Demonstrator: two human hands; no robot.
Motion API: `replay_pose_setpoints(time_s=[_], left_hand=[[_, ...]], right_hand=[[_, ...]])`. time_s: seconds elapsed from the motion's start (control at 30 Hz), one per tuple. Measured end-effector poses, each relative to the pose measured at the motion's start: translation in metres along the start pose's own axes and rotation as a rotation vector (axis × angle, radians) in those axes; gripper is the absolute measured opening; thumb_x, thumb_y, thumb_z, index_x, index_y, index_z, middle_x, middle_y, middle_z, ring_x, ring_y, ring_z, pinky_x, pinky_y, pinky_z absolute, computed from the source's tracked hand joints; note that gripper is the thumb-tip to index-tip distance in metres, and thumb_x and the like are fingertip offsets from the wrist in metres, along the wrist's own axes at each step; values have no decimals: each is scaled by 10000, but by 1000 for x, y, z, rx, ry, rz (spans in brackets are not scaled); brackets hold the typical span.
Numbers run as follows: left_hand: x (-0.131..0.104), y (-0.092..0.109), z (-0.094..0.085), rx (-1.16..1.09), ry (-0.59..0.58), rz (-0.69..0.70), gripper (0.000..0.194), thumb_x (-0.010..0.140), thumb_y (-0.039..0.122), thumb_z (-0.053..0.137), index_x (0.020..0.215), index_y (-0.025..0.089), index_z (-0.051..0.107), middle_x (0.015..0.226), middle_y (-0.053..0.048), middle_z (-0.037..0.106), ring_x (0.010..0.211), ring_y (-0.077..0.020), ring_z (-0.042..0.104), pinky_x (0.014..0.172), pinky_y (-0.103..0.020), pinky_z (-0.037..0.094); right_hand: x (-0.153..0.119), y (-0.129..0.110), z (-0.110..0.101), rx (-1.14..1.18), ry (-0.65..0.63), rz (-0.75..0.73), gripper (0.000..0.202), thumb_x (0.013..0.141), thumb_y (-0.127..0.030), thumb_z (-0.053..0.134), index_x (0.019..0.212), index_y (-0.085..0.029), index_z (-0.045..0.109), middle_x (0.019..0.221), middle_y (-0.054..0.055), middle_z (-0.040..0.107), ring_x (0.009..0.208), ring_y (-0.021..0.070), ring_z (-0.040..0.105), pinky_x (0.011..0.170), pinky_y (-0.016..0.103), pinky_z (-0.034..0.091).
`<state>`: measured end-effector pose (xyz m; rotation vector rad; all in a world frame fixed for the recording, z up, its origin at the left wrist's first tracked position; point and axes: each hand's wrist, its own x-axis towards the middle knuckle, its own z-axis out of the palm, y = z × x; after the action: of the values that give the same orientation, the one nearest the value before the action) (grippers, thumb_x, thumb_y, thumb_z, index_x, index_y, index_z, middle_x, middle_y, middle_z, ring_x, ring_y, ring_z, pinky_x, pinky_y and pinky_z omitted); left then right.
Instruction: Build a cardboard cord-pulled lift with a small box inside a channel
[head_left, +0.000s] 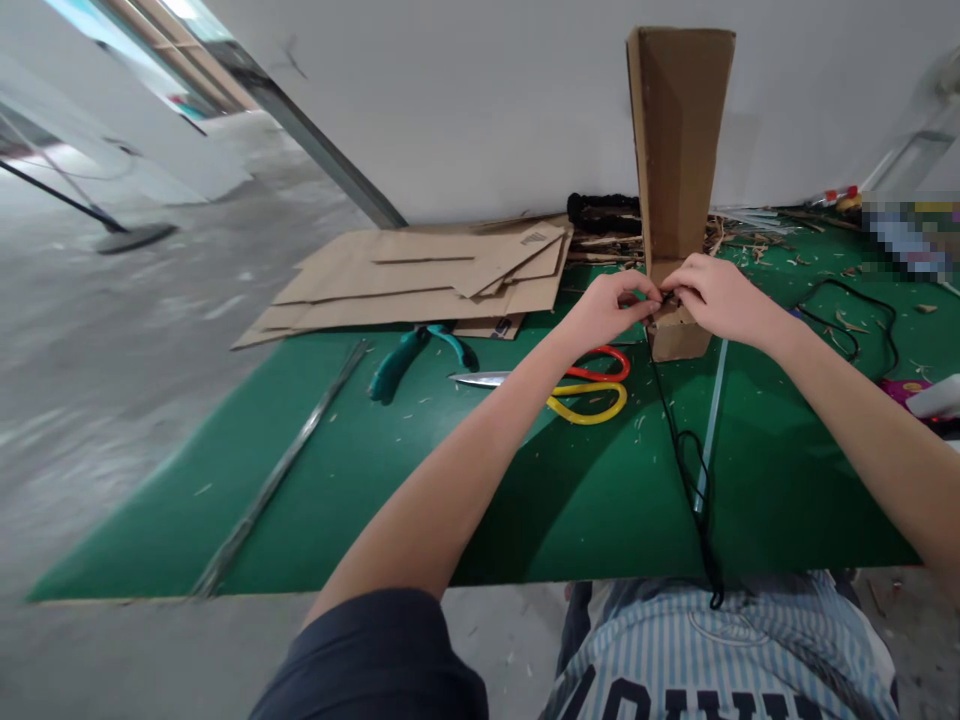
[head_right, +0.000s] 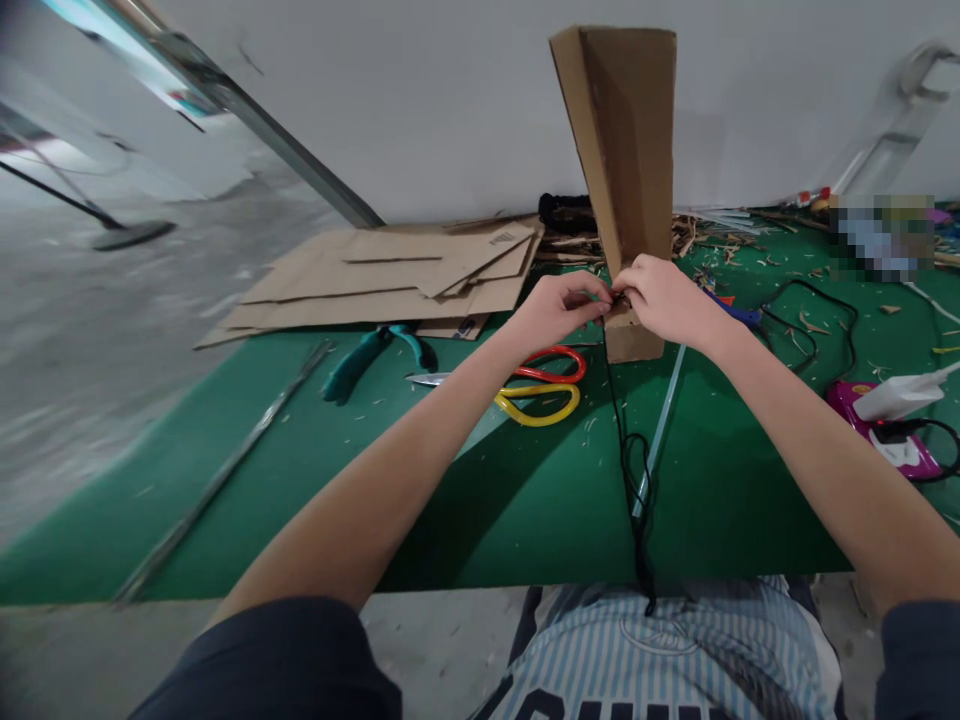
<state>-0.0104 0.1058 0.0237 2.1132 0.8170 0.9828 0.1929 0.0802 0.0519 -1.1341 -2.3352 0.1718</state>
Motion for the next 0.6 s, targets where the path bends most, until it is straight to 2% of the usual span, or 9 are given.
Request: replay_pose_setpoints(time_s=[0.1,0.23,0.37,0.47,0.6], left_hand=[[1,-1,-5,73,1,15,57,815,173,630,813,155,684,933,-53,651,817,-132,612,722,-273,492],[2,1,-11,143,-43,11,75,818,200,632,804,159,694,970,-58,653,864,-146,610,767,-296,492],[3,4,-17,224,-105,25,96,823,214,622,814,165,704,1017,-70,648,959,-174,615,876,-341,501],[4,5,-22,300,-133,25,108,819,232,627,827,167,713,1058,-78,636,1041,-200,601,938,-371,492],[4,5,-28,312,-170,8,117,814,253,625,821,173,710,1018,-66,640,1006,-197,607,923,-364,498]], right_hand=[[1,0,-3,-65,-66,-41,371,935,-124,395,1086,-119,733,1050,151,652,934,226,614,874,355,455],[1,-2,-3,-109,-86,-54,304,952,-147,434,1046,-128,723,1025,134,656,963,232,612,875,350,448],[-2,-10,-7,-280,-108,-16,286,984,-189,423,1084,-124,683,1091,139,642,917,226,622,743,323,436],[-4,-16,-8,-431,-120,5,291,989,-188,401,1099,-137,666,1099,135,644,844,223,623,630,319,380],[-4,-12,-4,-388,-88,21,283,992,-190,392,1077,-159,660,1073,119,647,862,223,619,618,315,368]])
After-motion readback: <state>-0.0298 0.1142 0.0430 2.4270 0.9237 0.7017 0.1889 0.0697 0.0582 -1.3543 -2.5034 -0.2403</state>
